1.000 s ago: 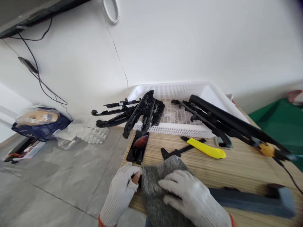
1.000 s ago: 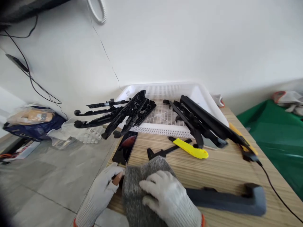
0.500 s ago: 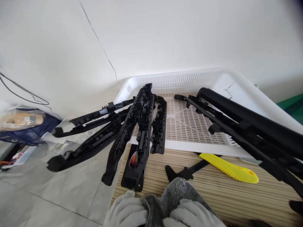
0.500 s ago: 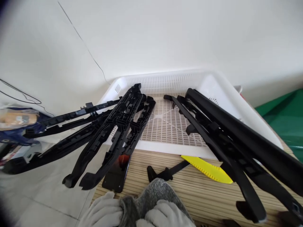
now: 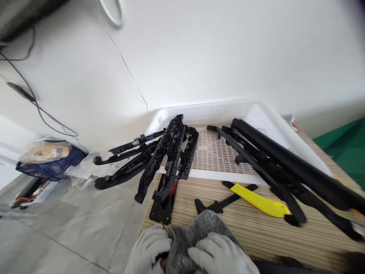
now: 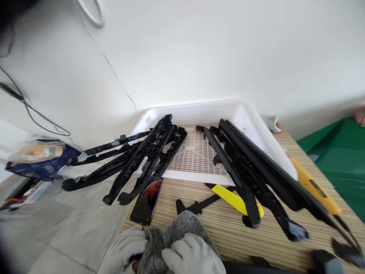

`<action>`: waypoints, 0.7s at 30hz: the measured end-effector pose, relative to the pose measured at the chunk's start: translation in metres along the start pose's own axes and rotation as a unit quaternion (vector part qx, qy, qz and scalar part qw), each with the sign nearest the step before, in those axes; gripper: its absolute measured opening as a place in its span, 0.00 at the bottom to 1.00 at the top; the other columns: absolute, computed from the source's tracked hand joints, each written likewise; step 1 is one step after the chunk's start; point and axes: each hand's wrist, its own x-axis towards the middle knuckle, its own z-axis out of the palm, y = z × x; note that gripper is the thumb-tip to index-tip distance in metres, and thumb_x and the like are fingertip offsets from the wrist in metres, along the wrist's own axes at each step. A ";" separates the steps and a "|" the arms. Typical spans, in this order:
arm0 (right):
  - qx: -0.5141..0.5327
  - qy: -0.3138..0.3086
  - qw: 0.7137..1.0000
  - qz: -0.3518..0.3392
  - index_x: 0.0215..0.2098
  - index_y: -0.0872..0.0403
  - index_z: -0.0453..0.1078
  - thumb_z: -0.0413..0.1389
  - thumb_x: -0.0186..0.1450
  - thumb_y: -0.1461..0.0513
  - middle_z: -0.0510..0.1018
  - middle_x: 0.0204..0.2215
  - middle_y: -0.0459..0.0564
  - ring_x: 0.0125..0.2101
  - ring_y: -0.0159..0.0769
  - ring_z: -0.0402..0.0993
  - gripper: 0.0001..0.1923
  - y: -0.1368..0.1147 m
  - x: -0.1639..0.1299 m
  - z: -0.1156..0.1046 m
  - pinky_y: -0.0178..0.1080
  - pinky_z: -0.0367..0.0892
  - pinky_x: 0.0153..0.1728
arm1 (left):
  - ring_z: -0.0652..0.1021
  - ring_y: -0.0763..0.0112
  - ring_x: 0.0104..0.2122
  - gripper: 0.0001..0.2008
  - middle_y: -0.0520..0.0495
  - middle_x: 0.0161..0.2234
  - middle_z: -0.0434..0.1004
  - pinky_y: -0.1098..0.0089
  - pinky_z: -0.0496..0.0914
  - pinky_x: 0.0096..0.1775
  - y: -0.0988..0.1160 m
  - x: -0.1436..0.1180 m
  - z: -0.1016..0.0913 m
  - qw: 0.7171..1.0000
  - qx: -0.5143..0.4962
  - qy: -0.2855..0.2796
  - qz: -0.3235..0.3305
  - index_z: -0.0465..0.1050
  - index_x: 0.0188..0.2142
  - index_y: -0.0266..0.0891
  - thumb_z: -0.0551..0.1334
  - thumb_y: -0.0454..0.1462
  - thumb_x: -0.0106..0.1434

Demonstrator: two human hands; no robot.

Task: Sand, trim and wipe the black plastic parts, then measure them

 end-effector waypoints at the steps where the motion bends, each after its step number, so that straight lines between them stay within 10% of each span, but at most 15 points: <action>1: 0.010 -0.023 1.000 0.003 0.37 0.44 0.72 0.57 0.67 0.55 0.78 0.27 0.38 0.27 0.33 0.72 0.04 -0.001 0.003 -0.004 0.36 0.63 0.28 | 0.81 0.64 0.38 0.10 0.46 0.36 0.82 0.64 0.77 0.46 0.002 -0.001 0.001 1.000 -0.004 -0.006 -0.019 0.76 0.41 0.45 0.57 0.35 0.63; 8: 0.059 -0.173 0.983 0.012 0.48 0.40 0.74 0.58 0.68 0.59 0.80 0.43 0.38 0.43 0.33 0.74 0.11 -0.012 0.006 -0.041 0.36 0.66 0.42 | 0.79 0.60 0.43 0.12 0.43 0.37 0.81 0.61 0.73 0.46 0.004 -0.015 0.015 0.996 0.057 0.064 -0.019 0.76 0.37 0.43 0.53 0.38 0.65; 21: -0.086 -0.033 0.990 0.106 0.49 0.47 0.78 0.52 0.71 0.57 0.80 0.49 0.51 0.51 0.43 0.75 0.14 0.083 -0.123 -0.148 0.48 0.70 0.52 | 0.73 0.67 0.26 0.21 0.49 0.24 0.73 0.68 0.65 0.32 0.023 0.006 0.001 0.991 0.091 0.077 -0.059 0.67 0.22 0.42 0.51 0.45 0.70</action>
